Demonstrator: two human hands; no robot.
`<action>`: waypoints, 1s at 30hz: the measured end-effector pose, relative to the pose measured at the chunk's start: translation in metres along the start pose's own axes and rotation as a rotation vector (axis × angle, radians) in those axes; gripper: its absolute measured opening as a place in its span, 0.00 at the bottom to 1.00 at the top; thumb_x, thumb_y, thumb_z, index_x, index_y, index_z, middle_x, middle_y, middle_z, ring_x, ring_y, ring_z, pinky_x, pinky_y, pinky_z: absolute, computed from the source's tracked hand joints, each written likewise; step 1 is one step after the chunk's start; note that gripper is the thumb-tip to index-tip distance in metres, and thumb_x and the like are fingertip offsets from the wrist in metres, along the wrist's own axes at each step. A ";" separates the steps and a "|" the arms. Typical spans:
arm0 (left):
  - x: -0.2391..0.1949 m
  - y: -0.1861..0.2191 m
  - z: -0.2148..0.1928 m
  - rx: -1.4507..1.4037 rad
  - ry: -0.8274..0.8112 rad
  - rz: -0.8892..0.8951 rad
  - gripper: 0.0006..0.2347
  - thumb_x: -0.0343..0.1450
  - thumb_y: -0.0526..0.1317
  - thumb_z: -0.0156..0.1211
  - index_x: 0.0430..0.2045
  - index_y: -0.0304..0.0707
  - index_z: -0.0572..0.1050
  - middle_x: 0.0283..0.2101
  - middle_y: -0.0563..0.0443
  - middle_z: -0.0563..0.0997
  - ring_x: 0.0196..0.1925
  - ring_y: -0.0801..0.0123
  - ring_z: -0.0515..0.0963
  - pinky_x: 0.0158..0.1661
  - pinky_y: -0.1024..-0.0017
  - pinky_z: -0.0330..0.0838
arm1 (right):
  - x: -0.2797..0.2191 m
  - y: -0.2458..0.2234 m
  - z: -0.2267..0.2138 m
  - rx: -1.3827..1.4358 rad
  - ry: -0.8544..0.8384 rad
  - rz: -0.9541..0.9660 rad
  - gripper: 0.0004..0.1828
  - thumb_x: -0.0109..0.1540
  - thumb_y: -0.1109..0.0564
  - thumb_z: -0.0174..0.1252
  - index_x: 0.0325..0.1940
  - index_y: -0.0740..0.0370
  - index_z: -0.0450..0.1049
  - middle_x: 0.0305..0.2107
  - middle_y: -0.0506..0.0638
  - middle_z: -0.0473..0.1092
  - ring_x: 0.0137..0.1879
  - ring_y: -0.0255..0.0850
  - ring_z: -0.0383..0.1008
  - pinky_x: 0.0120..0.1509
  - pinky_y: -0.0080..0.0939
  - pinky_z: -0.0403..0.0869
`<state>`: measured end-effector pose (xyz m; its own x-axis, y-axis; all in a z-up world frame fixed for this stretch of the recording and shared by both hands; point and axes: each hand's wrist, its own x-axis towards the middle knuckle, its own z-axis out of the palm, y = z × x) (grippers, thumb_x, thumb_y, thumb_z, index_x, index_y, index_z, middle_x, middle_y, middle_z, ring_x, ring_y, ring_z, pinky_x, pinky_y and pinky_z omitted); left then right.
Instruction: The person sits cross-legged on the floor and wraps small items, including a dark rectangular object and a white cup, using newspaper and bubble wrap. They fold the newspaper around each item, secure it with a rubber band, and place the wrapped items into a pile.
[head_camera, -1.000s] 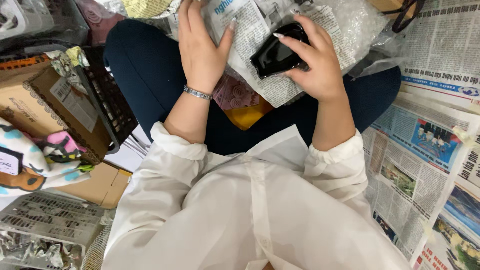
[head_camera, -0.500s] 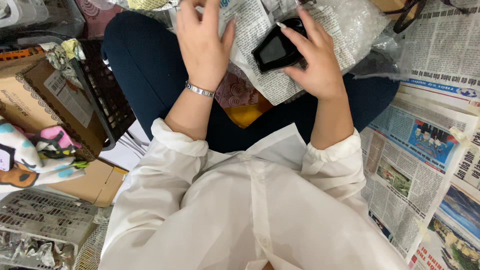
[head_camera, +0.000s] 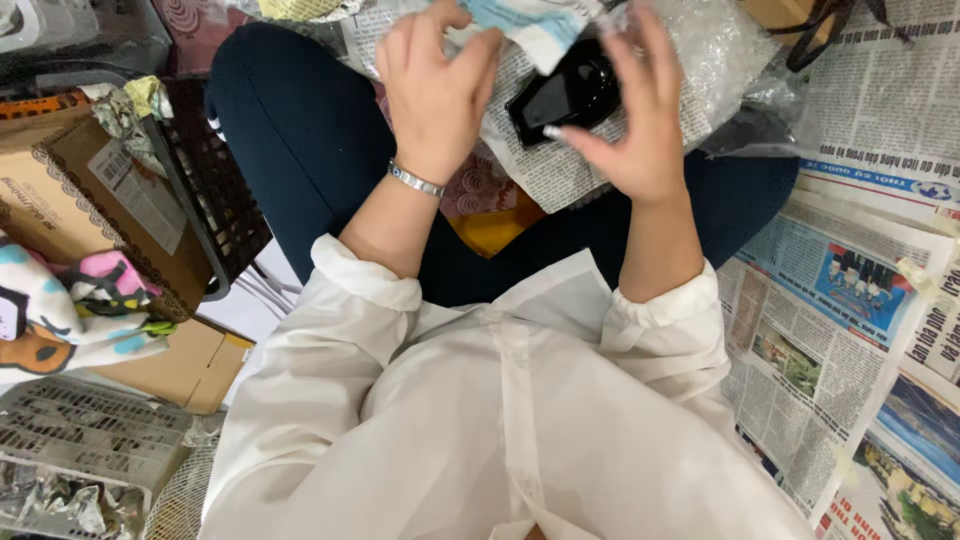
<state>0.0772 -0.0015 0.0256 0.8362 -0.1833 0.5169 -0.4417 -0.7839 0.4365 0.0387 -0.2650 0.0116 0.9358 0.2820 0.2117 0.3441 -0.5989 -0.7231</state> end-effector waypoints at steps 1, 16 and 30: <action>-0.001 0.005 -0.001 -0.003 0.011 0.045 0.08 0.72 0.40 0.69 0.44 0.52 0.80 0.51 0.54 0.74 0.53 0.58 0.71 0.52 0.57 0.62 | -0.001 0.001 0.000 0.013 0.060 -0.019 0.52 0.59 0.51 0.80 0.82 0.50 0.59 0.77 0.54 0.46 0.80 0.56 0.54 0.82 0.56 0.62; -0.016 0.045 -0.010 -0.355 -0.180 0.382 0.12 0.73 0.41 0.69 0.48 0.40 0.79 0.55 0.50 0.78 0.60 0.58 0.74 0.62 0.55 0.67 | -0.002 0.012 -0.032 -0.145 0.210 0.064 0.07 0.56 0.57 0.74 0.38 0.53 0.87 0.62 0.52 0.73 0.70 0.54 0.68 0.75 0.50 0.66; -0.030 0.036 0.026 -0.146 -0.518 0.306 0.26 0.73 0.50 0.69 0.66 0.51 0.72 0.73 0.49 0.64 0.77 0.54 0.54 0.69 0.38 0.52 | -0.025 0.030 -0.041 -0.165 0.158 0.169 0.16 0.65 0.68 0.64 0.55 0.58 0.79 0.64 0.55 0.71 0.72 0.53 0.68 0.76 0.49 0.69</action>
<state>0.0447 -0.0397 0.0069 0.6975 -0.6799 0.2264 -0.6960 -0.5674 0.4400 0.0284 -0.3207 0.0113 0.9770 0.0554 0.2061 0.1779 -0.7451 -0.6428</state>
